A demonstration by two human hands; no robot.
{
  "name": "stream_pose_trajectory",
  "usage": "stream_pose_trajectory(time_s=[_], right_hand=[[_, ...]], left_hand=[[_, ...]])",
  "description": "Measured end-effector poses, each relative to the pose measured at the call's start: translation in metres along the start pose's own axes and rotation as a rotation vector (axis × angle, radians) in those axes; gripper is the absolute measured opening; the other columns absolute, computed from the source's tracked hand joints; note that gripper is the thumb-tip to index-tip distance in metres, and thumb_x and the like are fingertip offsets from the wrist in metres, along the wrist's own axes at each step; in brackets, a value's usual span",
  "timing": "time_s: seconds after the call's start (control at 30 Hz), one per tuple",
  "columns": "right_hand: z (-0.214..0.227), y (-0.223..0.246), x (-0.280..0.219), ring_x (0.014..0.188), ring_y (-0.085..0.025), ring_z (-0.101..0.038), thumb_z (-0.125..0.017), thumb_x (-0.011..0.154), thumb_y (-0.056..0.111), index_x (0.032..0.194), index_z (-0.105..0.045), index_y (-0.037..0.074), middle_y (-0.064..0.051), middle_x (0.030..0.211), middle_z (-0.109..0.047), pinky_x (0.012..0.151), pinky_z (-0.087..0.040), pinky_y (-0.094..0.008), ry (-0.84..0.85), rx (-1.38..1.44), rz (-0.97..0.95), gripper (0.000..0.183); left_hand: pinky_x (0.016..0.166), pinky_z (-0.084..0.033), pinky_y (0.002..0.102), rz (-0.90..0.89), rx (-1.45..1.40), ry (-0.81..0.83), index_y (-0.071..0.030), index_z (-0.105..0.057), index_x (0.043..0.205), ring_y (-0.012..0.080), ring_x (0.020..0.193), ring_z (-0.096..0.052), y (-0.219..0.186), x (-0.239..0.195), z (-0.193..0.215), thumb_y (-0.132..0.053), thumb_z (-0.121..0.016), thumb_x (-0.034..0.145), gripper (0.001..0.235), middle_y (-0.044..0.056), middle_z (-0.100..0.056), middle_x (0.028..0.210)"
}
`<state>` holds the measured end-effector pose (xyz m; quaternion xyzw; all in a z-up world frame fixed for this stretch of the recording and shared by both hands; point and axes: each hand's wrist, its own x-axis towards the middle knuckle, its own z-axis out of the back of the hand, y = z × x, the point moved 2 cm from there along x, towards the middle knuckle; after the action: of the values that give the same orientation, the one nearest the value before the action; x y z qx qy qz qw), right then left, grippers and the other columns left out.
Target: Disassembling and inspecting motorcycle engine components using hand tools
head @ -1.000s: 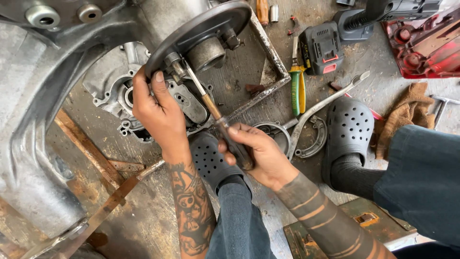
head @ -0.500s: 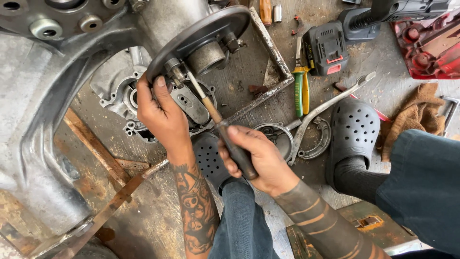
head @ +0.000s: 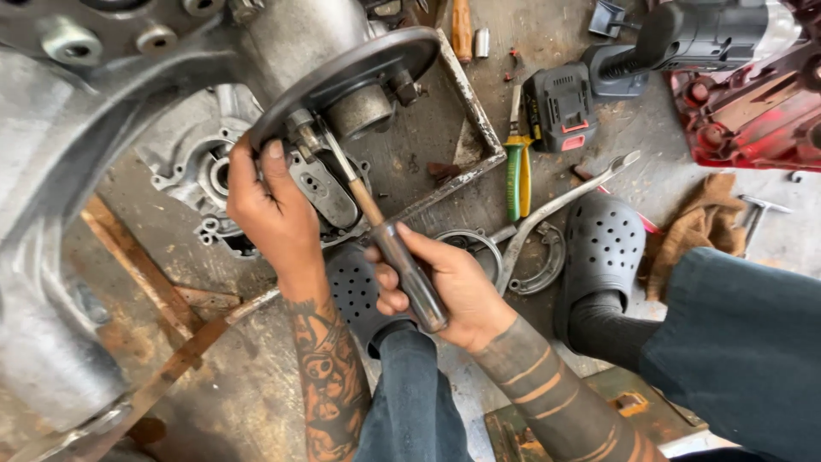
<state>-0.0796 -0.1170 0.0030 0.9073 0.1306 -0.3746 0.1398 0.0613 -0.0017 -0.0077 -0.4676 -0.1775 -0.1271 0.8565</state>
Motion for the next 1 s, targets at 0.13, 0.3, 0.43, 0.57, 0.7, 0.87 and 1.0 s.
stream_pose_trajectory(time_s=[0.13,0.3,0.43,0.57,0.7,0.87,1.0], right_hand=[[-0.007,-0.001,-0.002,0.047,-0.018,-0.053,-0.056,0.102,0.039,0.107,-0.064,0.000,-0.014,0.075,-0.056,0.041,-0.044,-0.028,0.048,0.045,-0.017,0.040],[0.006,-0.006,0.007,0.053,-0.022,-0.063,-0.066,0.095,0.024,0.105,-0.060,0.002,-0.019,0.077,-0.064,0.045,-0.055,-0.033,0.028,-0.083,0.078,0.025],[-0.003,-0.006,0.002,0.054,-0.022,-0.059,-0.055,0.101,0.034,0.108,-0.063,0.000,-0.015,0.073,-0.061,0.049,-0.052,-0.032,0.065,-0.003,-0.006,0.036],[-0.014,-0.003,-0.007,0.048,-0.017,-0.052,-0.063,0.096,0.033,0.111,-0.062,0.000,-0.019,0.088,-0.063,0.037,-0.044,-0.028,0.057,0.036,0.056,0.036],[-0.003,-0.013,0.003,0.051,-0.018,-0.054,-0.065,0.097,0.025,0.112,-0.060,0.000,-0.016,0.081,-0.061,0.040,-0.046,-0.029,0.062,-0.043,0.071,0.030],[-0.022,-0.005,-0.005,0.049,-0.014,-0.050,-0.046,0.106,0.039,0.134,-0.058,-0.002,-0.012,0.079,-0.051,0.039,-0.043,-0.025,0.156,-0.007,0.026,0.051],[-0.005,-0.016,0.004,0.049,-0.015,-0.050,-0.065,0.097,0.020,0.116,-0.055,-0.001,-0.015,0.087,-0.054,0.036,-0.042,-0.026,0.106,-0.031,0.065,0.030]], left_hand=[[0.073,-0.065,0.041,-0.009,-0.059,-0.018,-0.003,-0.065,0.118,0.0313,0.085,-0.072,0.002,0.003,-0.002,-0.018,-0.054,0.112,0.020,0.019,-0.069,0.096],[0.074,-0.063,0.045,-0.021,-0.044,-0.006,-0.003,-0.065,0.118,0.0327,0.085,-0.071,-0.003,0.003,0.002,-0.019,-0.053,0.113,0.021,0.017,-0.069,0.096],[0.080,-0.059,0.050,-0.046,0.023,0.002,-0.002,-0.066,0.118,0.0392,0.089,-0.070,-0.004,0.001,0.002,-0.018,-0.055,0.114,0.020,0.020,-0.070,0.098],[0.075,-0.060,0.048,-0.059,-0.021,-0.012,-0.002,-0.066,0.116,0.0351,0.084,-0.070,0.002,0.003,0.000,-0.020,-0.053,0.114,0.022,0.017,-0.069,0.094],[0.074,-0.059,0.048,-0.059,-0.016,-0.024,-0.002,-0.066,0.116,0.0347,0.084,-0.069,-0.001,0.003,0.001,-0.020,-0.054,0.114,0.021,0.017,-0.068,0.094],[0.071,-0.061,0.039,-0.028,0.059,-0.113,-0.006,-0.068,0.112,0.0266,0.086,-0.068,0.004,0.003,0.005,-0.022,-0.068,0.109,0.017,0.008,-0.065,0.097],[0.072,-0.062,0.040,-0.051,0.004,-0.118,-0.004,-0.068,0.111,0.0287,0.086,-0.068,0.008,0.003,0.001,-0.023,-0.066,0.110,0.019,0.011,-0.063,0.095]])
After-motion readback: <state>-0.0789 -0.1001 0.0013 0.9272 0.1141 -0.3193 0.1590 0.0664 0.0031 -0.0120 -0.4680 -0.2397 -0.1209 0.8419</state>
